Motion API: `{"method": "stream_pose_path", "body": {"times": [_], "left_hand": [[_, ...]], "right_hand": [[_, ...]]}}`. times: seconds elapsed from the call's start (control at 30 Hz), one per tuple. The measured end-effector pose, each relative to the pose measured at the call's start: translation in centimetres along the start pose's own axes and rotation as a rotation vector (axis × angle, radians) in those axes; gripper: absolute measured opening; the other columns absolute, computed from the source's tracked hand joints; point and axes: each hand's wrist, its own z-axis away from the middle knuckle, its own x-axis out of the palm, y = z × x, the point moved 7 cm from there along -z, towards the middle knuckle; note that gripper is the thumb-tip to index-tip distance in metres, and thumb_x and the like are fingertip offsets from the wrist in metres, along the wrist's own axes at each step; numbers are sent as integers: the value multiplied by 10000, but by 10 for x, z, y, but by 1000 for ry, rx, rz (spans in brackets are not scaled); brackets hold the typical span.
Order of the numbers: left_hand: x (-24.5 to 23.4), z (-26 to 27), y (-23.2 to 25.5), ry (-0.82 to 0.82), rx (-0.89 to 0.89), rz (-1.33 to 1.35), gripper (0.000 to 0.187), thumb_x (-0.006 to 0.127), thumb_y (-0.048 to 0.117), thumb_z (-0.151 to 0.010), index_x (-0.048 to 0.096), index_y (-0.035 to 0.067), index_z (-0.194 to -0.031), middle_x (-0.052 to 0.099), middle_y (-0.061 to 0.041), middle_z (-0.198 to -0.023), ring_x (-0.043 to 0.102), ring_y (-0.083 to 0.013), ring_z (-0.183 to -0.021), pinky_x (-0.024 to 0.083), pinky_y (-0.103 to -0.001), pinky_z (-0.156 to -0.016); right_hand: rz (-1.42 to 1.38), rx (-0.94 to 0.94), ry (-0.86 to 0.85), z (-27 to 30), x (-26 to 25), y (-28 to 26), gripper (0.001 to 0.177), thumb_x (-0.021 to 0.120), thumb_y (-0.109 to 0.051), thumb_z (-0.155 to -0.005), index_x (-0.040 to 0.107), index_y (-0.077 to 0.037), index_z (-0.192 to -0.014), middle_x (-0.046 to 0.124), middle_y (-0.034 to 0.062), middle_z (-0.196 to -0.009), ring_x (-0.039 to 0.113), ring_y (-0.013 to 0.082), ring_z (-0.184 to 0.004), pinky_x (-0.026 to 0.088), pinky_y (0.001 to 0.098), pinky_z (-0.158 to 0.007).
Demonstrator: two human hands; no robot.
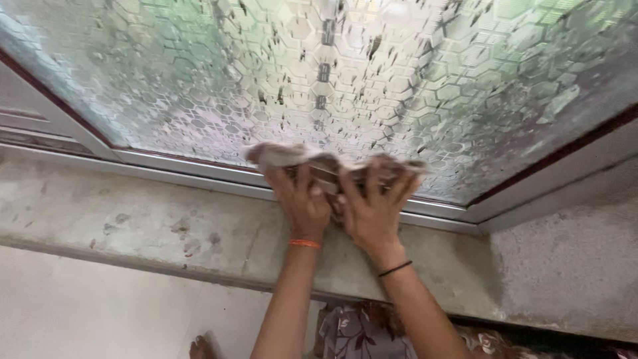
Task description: The person wipes a textured glass window with a cloth using both hands. They move the cloth in circular and back-and-forth motions across the lower and middle sections of the window pane.
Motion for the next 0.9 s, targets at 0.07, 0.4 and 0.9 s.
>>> {"method": "stream_pose_path", "body": {"times": [0.07,0.4,0.9], "left_hand": [[-12,-5,-5,165,-67,4,683,101,567,-1125,500,142,-1480,290,-273,-1664,126,-500,-1610,44,-687,-1329],[26,21,83,-413,700,4,629,273,700,-1071,525,402,-1564,424,-104,-1640,326,-397,-1533,174,-555,-1303],[4,4,47,-131,332,-161,614,217,695,-1049,444,450,-1564,377,-191,-1393,279,-408,-1399,169,-691,-1259]], "right_hand": [[24,-109,-119,-2,13,-16,447,442,-443,-1087,572,-303,-1492,126,56,-1747,-71,511,-1559,-45,688,-1228],[-117,438,386,11,-36,91,750,261,-608,-1080,-52,-349,-1711,-114,50,-1756,-71,366,-1627,-62,601,-1294],[-24,386,97,18,-4,74,622,318,-504,-1105,182,-320,-1684,-10,72,-1768,-102,449,-1625,-147,731,-1218]]}}
